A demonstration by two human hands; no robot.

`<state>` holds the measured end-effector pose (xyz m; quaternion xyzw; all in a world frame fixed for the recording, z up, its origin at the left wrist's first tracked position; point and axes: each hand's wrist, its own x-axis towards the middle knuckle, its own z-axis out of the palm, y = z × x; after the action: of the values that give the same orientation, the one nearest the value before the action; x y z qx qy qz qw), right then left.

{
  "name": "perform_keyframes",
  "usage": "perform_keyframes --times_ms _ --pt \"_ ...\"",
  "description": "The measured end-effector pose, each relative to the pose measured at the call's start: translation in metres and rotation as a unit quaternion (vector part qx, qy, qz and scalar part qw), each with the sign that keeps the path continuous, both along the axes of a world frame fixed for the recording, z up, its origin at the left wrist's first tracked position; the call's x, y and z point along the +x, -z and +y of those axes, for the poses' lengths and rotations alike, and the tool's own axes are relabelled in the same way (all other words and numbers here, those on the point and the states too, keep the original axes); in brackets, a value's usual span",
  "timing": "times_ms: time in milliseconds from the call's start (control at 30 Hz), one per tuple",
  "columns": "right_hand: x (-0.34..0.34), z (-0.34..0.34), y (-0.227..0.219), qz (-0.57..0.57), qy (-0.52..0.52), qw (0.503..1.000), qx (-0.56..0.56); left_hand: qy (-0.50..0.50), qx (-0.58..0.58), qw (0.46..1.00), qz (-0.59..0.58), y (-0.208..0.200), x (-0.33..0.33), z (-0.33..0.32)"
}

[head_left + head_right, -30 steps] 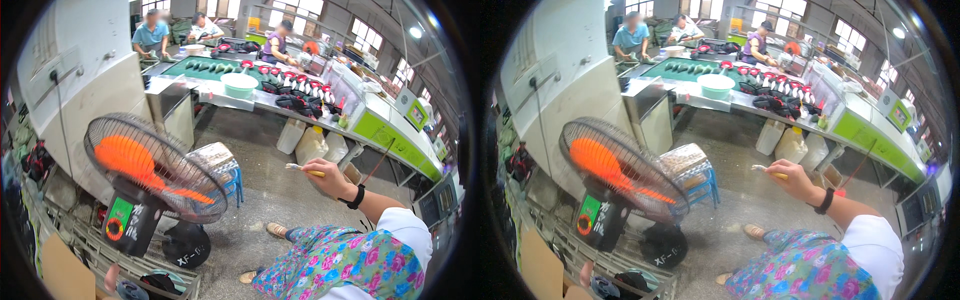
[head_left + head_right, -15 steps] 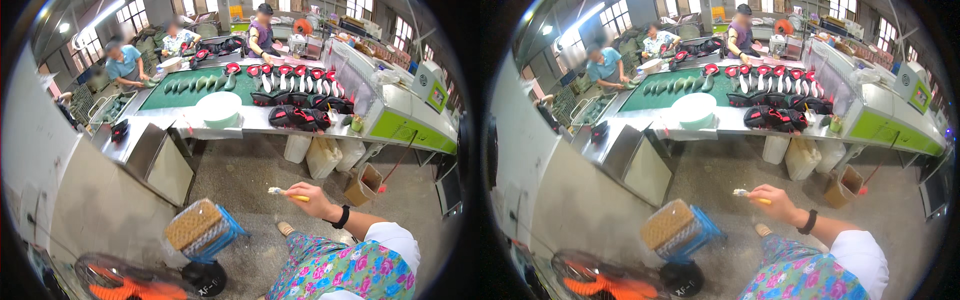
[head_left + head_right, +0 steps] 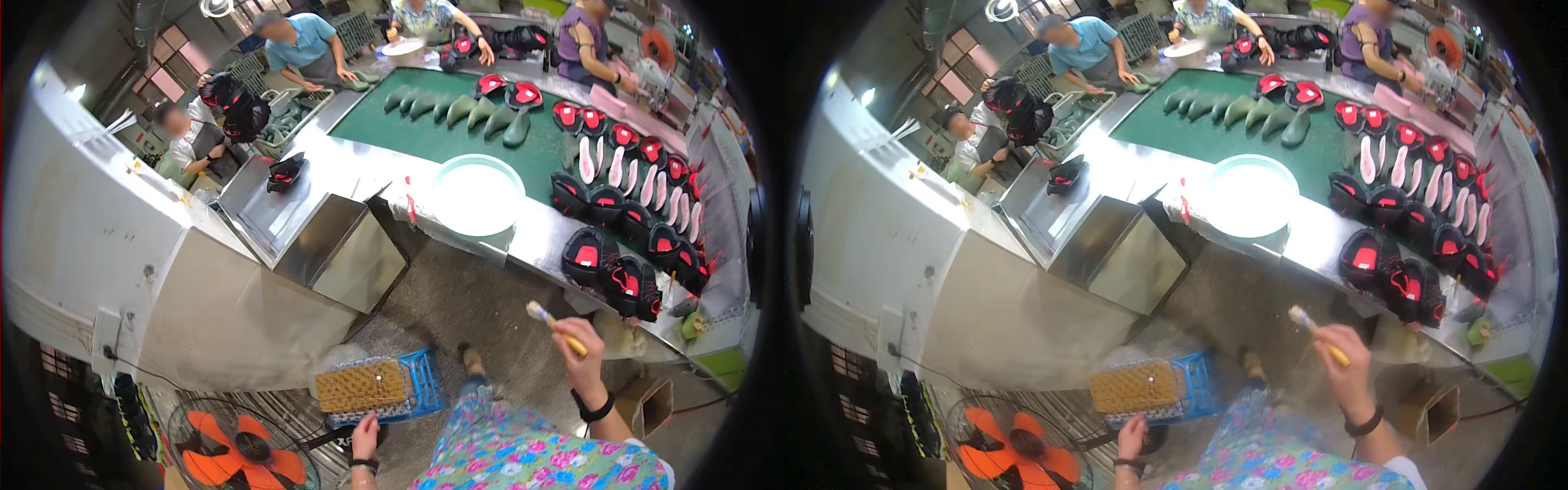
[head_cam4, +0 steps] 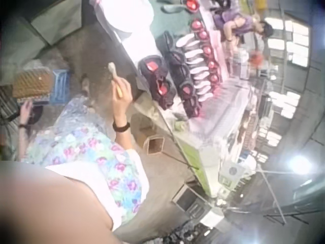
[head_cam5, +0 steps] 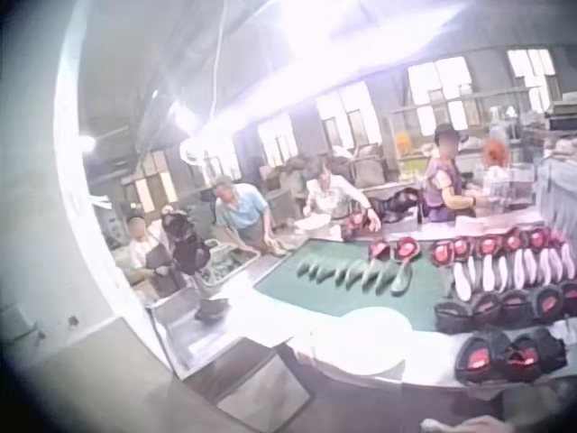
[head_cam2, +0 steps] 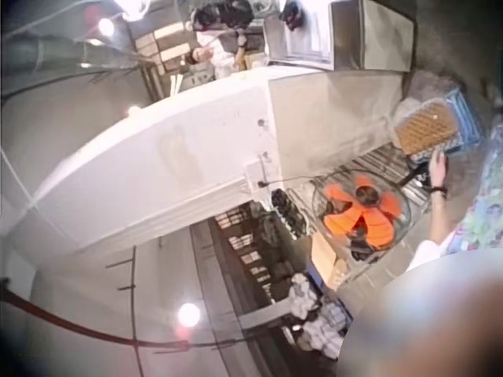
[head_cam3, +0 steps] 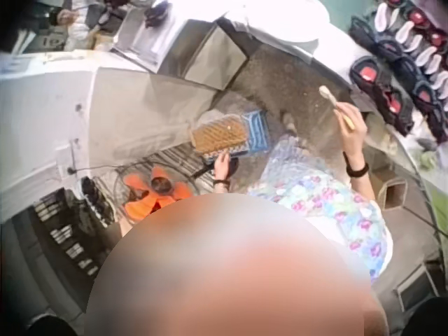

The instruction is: Apply adhesive liquid to the inner edges of shoe uppers using a brush.

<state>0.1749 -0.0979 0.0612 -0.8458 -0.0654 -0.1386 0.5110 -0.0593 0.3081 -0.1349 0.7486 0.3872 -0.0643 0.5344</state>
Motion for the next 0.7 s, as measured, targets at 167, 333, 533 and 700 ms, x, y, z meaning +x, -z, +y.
perform_keyframes --times_ms 167,333,533,700 --pt "0.08 -0.004 -0.005 -0.059 0.08 0.995 -0.025 0.015 -0.058 0.992 -0.115 -0.038 0.199 0.035" --pt "0.145 0.008 -0.029 -0.09 0.056 0.994 0.026 0.096 0.02 0.981 -0.166 -0.124 0.342 0.053" --pt "0.194 0.027 -0.026 -0.069 0.111 0.99 0.055 0.143 0.051 0.969 -0.194 -0.194 0.511 0.08" --pt "0.247 0.055 -0.027 -0.057 0.176 0.982 -0.039 0.193 0.098 0.971 -0.105 -0.176 0.581 0.211"
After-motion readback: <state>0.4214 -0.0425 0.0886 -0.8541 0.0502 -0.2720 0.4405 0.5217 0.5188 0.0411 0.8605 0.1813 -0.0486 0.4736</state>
